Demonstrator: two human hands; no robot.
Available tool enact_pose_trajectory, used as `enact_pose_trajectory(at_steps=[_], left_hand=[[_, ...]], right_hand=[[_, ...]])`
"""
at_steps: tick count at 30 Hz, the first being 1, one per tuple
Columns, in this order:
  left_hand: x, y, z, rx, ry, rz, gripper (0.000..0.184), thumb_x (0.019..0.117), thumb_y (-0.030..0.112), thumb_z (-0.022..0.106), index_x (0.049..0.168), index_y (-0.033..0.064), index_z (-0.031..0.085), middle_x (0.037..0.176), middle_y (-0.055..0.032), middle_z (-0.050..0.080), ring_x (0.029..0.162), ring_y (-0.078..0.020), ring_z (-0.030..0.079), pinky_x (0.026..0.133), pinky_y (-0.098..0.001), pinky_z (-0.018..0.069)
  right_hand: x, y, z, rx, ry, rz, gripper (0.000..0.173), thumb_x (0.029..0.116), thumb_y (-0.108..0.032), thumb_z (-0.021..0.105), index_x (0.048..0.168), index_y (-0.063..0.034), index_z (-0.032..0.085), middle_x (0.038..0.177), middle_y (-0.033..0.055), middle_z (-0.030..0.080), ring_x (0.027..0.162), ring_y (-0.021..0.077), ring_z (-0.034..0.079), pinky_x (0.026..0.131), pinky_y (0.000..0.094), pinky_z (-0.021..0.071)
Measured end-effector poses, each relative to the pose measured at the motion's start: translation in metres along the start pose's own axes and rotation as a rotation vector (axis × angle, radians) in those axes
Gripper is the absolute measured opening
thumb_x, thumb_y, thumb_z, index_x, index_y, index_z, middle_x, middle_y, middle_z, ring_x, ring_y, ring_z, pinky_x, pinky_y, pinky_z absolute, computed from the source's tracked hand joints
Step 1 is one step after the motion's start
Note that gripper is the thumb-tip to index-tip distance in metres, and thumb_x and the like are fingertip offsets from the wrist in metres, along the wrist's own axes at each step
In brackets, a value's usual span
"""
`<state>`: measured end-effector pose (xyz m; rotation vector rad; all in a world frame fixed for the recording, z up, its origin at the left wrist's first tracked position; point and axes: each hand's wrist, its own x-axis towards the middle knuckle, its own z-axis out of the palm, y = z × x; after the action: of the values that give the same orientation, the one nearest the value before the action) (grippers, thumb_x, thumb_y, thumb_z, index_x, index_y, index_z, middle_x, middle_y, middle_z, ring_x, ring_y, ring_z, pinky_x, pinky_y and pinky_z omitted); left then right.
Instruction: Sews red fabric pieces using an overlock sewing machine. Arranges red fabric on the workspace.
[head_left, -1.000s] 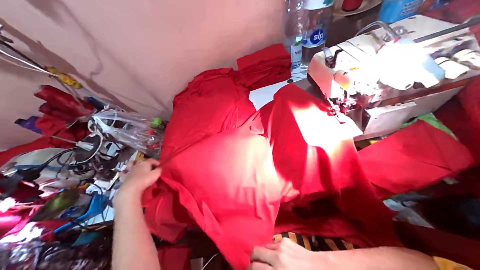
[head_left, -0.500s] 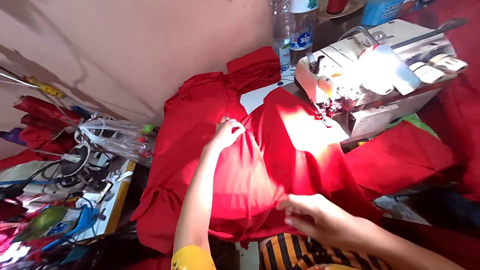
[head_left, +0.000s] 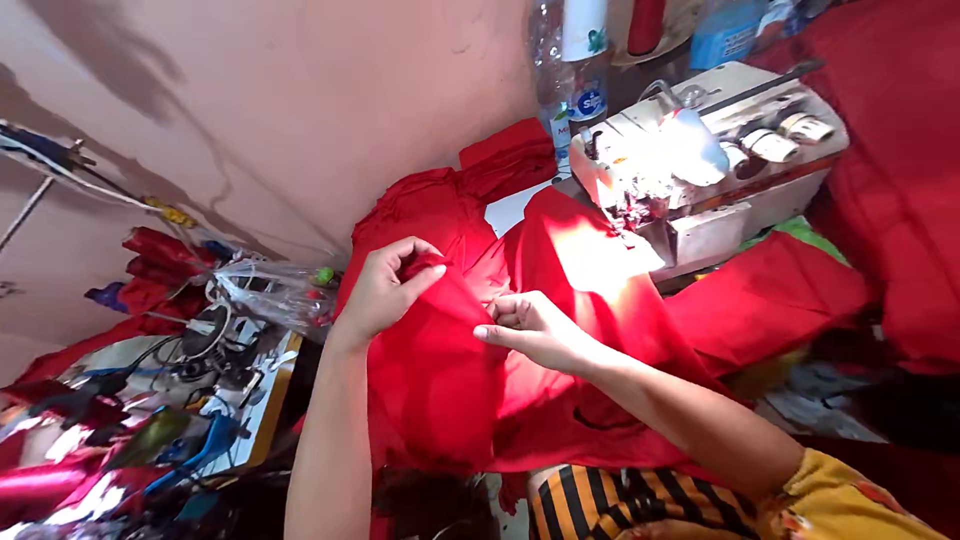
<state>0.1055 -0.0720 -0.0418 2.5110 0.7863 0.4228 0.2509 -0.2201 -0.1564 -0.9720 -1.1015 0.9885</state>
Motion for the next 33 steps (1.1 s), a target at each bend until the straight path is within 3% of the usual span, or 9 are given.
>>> enact_pose_trajectory(at_steps=[3,7,10,12,14,16,22,28,33], left_hand=[[0.013,0.018,0.017,-0.035,0.087,0.005,0.02,0.1057,0.02,0.056,0.105,0.0024,0.067,0.079,-0.0039,0.061,0.064,-0.0046,0.053,0.062,-0.0243,0.0464],[0.036,0.053,0.058,-0.051,0.246,0.339,0.025,0.1083,0.019,0.048,0.102,0.0015,0.065,0.078,-0.0039,0.058,0.063,-0.0039,0.051,0.059,-0.02,0.0438],[0.046,0.079,0.099,-0.112,0.183,0.538,0.022,0.1048,0.008,0.049,0.109,-0.0035,0.067,0.101,-0.0131,0.065,0.087,-0.0147,0.063,0.08,-0.0303,0.0525],[0.059,0.079,0.138,-0.199,0.121,0.549,0.015,0.0964,0.001,0.06,0.104,-0.0024,0.071,0.103,-0.0145,0.07,0.092,-0.0198,0.068,0.084,-0.0367,0.0559],[0.071,0.074,0.174,-0.259,0.032,0.418,0.01,0.0934,0.001,0.065,0.1,-0.0005,0.073,0.1,-0.0128,0.072,0.09,-0.0187,0.07,0.084,-0.0386,0.0573],[0.077,0.071,0.198,-0.272,-0.013,0.293,0.008,0.0945,0.004,0.067,0.097,-0.0005,0.073,0.095,-0.0124,0.073,0.085,-0.0189,0.069,0.081,-0.0401,0.0562],[0.08,0.062,0.215,-0.218,0.073,0.447,0.01,0.0919,-0.003,0.064,0.097,-0.0043,0.073,0.096,-0.0153,0.071,0.09,-0.0205,0.069,0.086,-0.0359,0.0561],[0.053,0.07,0.213,-0.265,0.078,0.379,0.008,0.0889,0.008,0.071,0.092,0.002,0.076,0.088,-0.0059,0.074,0.084,-0.0047,0.069,0.081,-0.0215,0.0565],[0.053,0.077,0.214,-0.205,0.079,0.423,0.011,0.0892,0.011,0.071,0.093,0.0032,0.078,0.088,-0.0069,0.075,0.083,-0.0087,0.071,0.079,-0.0265,0.0572]], right_hand=[[-0.018,-0.01,-0.01,-0.085,0.15,-0.045,0.017,0.1013,-0.015,0.062,0.096,-0.0002,0.068,0.076,-0.0043,0.067,0.069,-0.0051,0.06,0.068,0.0151,0.0511],[-0.049,-0.026,-0.024,-0.111,0.334,-0.106,0.015,0.1019,-0.015,0.06,0.097,-0.0028,0.067,0.076,-0.0057,0.069,0.068,-0.0061,0.061,0.068,0.0148,0.0518],[-0.082,-0.017,-0.037,-0.183,0.479,-0.244,0.014,0.1002,-0.012,0.058,0.091,-0.0066,0.066,0.068,-0.0111,0.063,0.061,-0.0079,0.056,0.059,0.0115,0.048],[-0.102,0.003,-0.05,-0.344,0.637,-0.247,0.016,0.0976,-0.015,0.061,0.086,-0.0075,0.07,0.075,-0.0094,0.063,0.068,-0.0078,0.058,0.063,0.0104,0.0493],[-0.114,0.028,-0.065,-0.622,0.799,-0.169,0.021,0.0922,-0.025,0.067,0.089,-0.0075,0.078,0.098,0.0042,0.065,0.096,0.009,0.059,0.084,0.0245,0.0494],[-0.114,0.044,-0.08,-0.741,0.841,-0.107,0.024,0.0882,-0.028,0.07,0.089,-0.0061,0.079,0.111,0.0162,0.064,0.107,0.0275,0.056,0.091,0.0418,0.0461],[-0.093,0.053,-0.095,-0.551,0.843,-0.124,0.02,0.093,-0.019,0.066,0.086,-0.0014,0.072,0.086,0.0033,0.068,0.079,-0.003,0.06,0.073,0.0125,0.0482],[-0.122,0.063,-0.093,-0.56,0.824,-0.264,0.018,0.0882,-0.015,0.071,0.075,-0.0029,0.067,0.083,0.0033,0.069,0.087,-0.0001,0.064,0.081,0.0127,0.0503],[-0.125,0.067,-0.096,-0.537,0.84,-0.252,0.019,0.0855,-0.014,0.073,0.07,-0.0045,0.066,0.081,0.0014,0.07,0.086,-0.0012,0.064,0.08,0.0122,0.0506]])
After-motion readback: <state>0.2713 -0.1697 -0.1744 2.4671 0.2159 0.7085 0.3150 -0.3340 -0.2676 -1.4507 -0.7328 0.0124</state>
